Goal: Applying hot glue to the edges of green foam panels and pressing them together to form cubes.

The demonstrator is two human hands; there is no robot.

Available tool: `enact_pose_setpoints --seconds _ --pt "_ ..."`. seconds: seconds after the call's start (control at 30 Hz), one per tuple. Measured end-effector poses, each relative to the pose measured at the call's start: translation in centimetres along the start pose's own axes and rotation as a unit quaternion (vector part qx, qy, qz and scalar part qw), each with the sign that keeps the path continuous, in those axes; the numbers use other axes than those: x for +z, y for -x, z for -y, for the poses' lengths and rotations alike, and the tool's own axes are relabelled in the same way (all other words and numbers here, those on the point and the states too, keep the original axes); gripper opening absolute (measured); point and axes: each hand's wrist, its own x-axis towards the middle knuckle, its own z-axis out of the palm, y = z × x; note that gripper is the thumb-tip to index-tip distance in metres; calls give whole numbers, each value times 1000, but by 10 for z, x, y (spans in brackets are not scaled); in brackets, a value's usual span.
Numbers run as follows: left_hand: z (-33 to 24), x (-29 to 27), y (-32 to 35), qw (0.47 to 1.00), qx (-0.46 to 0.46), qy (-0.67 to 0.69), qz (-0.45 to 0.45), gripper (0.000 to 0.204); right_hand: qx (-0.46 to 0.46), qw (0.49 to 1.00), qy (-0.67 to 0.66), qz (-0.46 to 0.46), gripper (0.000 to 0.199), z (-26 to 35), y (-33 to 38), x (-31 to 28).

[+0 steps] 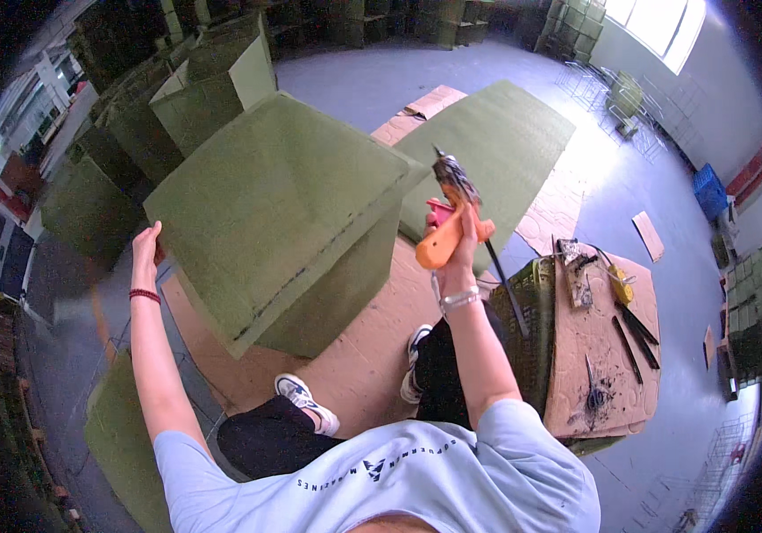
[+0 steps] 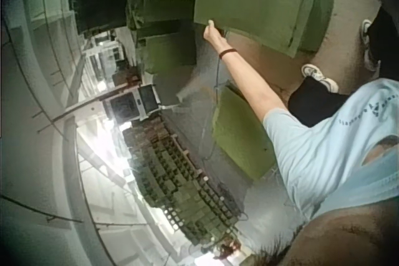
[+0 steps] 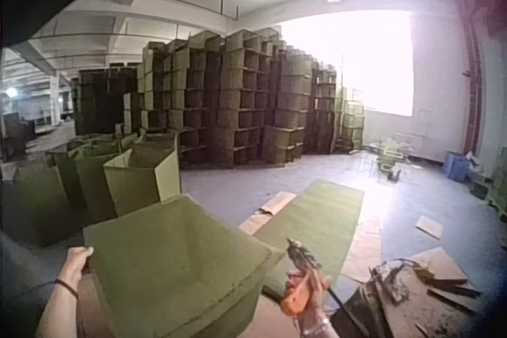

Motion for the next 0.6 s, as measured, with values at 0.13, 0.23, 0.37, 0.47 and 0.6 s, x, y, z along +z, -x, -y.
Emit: enact_pose_setpoints --seconds 0.13,0.23,0.37,0.47,0.6 --pt "-4 -15 -3 997 -73 9 -6 28 58 979 -193 42 49 -27 49 29" --pt "12 -23 -40 993 -53 99 27 42 129 990 17 45 48 -62 93 47" --pt "15 -1 -66 951 -45 273 134 45 197 969 -29 146 40 -100 98 44" --pt "39 -22 -94 979 25 192 69 41 192 969 -35 152 38 -113 84 46" --pt "42 -8 -86 987 93 128 -8 36 147 976 -67 147 37 -113 55 33"
